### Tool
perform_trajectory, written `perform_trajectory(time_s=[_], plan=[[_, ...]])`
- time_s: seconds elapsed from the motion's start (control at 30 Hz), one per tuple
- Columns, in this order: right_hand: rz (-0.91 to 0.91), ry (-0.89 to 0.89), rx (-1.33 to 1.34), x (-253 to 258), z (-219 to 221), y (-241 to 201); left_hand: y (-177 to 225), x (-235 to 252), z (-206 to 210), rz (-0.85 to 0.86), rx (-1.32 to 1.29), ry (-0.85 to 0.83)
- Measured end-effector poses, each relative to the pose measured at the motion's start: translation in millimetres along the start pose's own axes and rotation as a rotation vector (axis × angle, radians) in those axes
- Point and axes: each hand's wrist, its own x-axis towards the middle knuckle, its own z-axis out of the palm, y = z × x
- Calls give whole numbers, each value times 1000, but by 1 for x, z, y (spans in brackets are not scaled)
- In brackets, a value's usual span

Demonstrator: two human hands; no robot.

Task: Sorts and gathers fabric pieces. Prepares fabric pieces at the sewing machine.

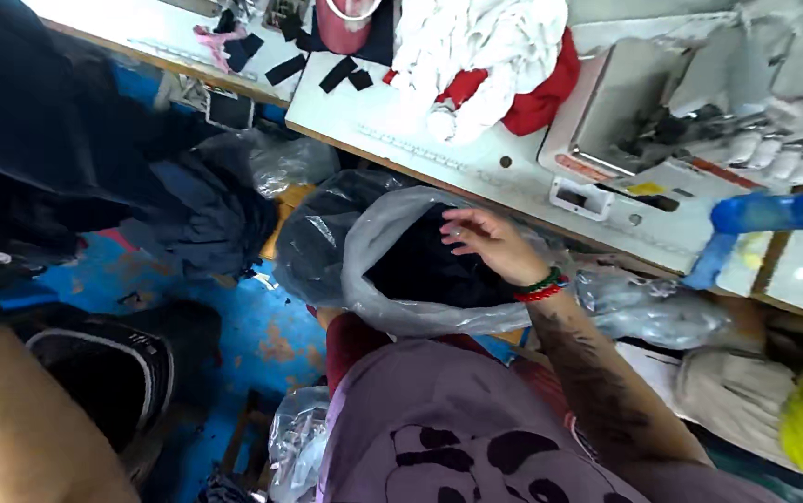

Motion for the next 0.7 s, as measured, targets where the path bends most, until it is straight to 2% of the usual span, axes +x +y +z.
perform_trajectory(time_s=[0.07, 0.13, 0.2, 0.27, 0.37, 0.43, 0.5, 0.57, 0.63, 0.7], plan=[[70, -21, -206, 1, 3, 33, -23, 10, 38, 12, 312, -230], [109, -100, -471, 1, 7, 59, -52, 1, 94, -90, 544, -465], [124, -175, -661, 6, 17, 72, -69, -29, 150, -43, 519, -516], [39, -238, -770, 18, 36, 80, -40, -70, 206, 89, 297, -529], [-157, -395, -873, 53, 75, 92, 50, -146, 286, 286, 83, -558], [-167, -489, -935, 77, 100, 102, 95, -186, 333, 466, 245, -658], [-14, -557, -997, 90, 111, 125, 93, -202, 377, 578, 557, -732], [138, -588, -1045, 96, 105, 149, 56, -192, 397, 568, 713, -720], [207, -611, -1024, 86, 93, 150, 20, -173, 394, 438, 782, -703], [209, -628, -975, 72, 82, 150, 19, -161, 382, 295, 874, -728]])
